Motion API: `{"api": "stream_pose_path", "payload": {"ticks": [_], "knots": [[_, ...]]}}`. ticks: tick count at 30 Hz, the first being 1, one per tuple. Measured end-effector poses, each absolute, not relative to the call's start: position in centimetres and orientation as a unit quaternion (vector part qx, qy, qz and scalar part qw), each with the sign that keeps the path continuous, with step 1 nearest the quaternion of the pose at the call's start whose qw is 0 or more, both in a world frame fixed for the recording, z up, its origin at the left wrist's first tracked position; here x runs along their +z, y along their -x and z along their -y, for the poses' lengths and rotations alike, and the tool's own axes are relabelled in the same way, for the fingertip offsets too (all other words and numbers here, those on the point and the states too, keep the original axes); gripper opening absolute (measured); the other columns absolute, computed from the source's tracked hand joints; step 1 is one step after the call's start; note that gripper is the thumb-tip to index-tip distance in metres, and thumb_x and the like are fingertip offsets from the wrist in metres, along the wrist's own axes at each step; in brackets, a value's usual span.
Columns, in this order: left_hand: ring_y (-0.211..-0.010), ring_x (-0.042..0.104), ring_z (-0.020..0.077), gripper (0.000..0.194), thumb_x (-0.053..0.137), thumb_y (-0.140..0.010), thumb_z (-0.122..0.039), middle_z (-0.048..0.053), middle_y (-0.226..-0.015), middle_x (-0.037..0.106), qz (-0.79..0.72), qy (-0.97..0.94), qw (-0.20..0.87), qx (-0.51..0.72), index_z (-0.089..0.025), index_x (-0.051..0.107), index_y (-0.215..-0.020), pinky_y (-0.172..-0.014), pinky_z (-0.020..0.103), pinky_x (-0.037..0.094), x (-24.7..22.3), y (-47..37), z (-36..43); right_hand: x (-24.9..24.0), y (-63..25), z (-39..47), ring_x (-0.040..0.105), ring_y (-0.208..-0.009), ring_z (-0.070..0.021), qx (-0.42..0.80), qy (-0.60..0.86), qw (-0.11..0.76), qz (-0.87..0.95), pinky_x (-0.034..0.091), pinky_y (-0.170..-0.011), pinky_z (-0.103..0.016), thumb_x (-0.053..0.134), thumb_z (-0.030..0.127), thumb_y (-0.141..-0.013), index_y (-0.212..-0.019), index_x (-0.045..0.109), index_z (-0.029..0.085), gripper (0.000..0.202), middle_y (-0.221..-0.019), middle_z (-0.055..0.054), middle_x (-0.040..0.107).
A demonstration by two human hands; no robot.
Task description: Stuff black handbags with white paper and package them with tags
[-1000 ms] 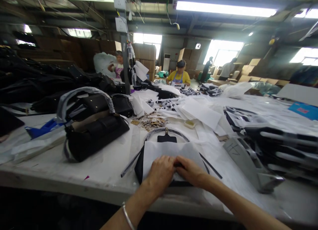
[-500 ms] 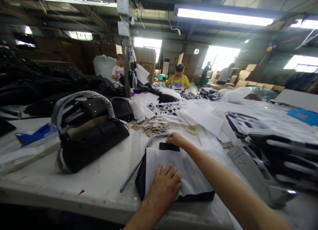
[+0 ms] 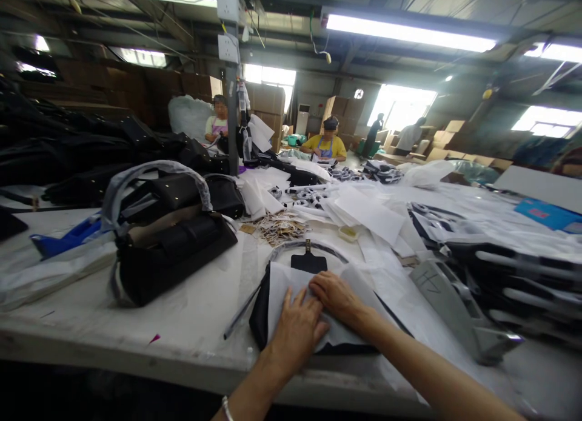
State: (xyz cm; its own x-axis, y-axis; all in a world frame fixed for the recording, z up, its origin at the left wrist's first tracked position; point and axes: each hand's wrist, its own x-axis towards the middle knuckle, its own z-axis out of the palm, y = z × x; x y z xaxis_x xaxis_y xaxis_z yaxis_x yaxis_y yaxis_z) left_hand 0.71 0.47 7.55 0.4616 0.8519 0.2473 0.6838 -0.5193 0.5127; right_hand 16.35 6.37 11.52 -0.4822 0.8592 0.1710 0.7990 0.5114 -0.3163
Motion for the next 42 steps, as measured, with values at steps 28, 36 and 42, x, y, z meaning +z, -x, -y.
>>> {"api": "stream_pose_path", "payload": {"ticks": [28,36,42], "knots": [[-0.104,0.059,0.0253,0.024,0.044,-0.1,-0.031,0.009,-0.1,0.067,-0.564,-0.809,-0.031,0.163,-0.016,0.063,-0.099,-0.105,0.049,0.034,7.8,-1.0,-5.6,8.6,-16.9,-6.3,0.064,-0.091,-0.0224,-0.011,0.574,0.111,0.811,0.04,-0.082,-0.034,0.036,0.042,-0.104,-0.089,0.065,0.021,0.038,-0.092,-0.009,0.072],[-0.103,0.061,0.0277,0.024,0.05,-0.097,-0.034,0.01,-0.097,0.068,-0.567,-0.799,-0.033,0.195,-0.014,0.063,-0.099,-0.102,0.048,0.038,7.2,-1.3,-5.6,7.2,-16.8,-7.5,0.069,-0.089,-0.0227,0.013,0.636,0.106,0.764,0.042,-0.083,-0.034,0.029,0.038,-0.105,-0.099,0.065,0.021,0.041,-0.093,-0.009,0.074],[-0.106,0.061,0.0281,0.026,0.051,-0.095,-0.033,0.012,-0.1,0.068,-0.567,-0.794,-0.029,0.218,-0.012,0.061,-0.107,-0.109,0.051,0.033,6.8,-1.3,-5.5,5.1,-17.5,-8.8,0.05,-0.13,-0.0329,-0.002,0.658,0.22,0.72,0.038,-0.105,-0.043,0.046,0.038,-0.096,-0.142,0.041,0.01,0.054,-0.14,-0.021,0.053]]}}
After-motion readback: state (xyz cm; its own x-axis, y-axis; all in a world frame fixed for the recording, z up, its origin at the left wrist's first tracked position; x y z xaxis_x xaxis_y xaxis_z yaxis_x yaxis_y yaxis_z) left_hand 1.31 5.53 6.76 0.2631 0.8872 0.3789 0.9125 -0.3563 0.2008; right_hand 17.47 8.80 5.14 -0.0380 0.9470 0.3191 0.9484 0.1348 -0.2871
